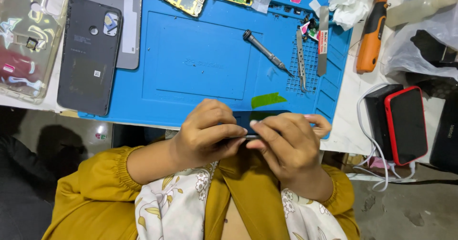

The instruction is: Repairing a mobile phone by aligning and assembling the screen and internal components

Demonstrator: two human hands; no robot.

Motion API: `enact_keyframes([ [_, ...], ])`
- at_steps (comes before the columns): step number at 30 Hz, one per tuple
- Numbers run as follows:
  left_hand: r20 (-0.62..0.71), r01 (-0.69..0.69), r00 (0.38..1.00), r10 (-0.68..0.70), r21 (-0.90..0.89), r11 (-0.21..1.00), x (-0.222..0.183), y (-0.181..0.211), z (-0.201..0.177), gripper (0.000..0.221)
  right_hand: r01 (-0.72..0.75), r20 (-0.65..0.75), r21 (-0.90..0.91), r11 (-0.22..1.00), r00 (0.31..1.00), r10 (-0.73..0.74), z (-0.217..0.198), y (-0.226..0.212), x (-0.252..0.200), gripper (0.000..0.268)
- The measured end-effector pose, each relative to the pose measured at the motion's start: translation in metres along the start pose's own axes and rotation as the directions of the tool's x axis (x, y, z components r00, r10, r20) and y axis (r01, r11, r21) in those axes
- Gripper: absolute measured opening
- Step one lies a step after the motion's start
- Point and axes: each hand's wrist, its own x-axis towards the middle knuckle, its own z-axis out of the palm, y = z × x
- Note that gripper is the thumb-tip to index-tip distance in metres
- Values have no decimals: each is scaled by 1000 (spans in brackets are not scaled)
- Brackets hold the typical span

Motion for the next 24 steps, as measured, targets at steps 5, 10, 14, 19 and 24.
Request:
enact_keyframes([
  [5,27,7,1000,-8,58,998,-1,2,-1,9,-50,-39,118,992,998,55,-7,14,-6,20],
  [10,56,-41,998,25,305,952,10,12,-4,20,-14,-94,165,986,995,30,-2,20,-8,12],
  [14,68,-63,997,41,362,930,11,12,0,17,-5,-106,212,977,994,28,3,21,-10,11],
  [19,83,-82,995,59,306,949,10,10,6,15,-26,-111,274,961,992,59,8,19,-14,10],
  [24,116,-83,992,54,266,960,9,8,8,19,-12,-119,252,968,992,43,10,18,-15,6],
])
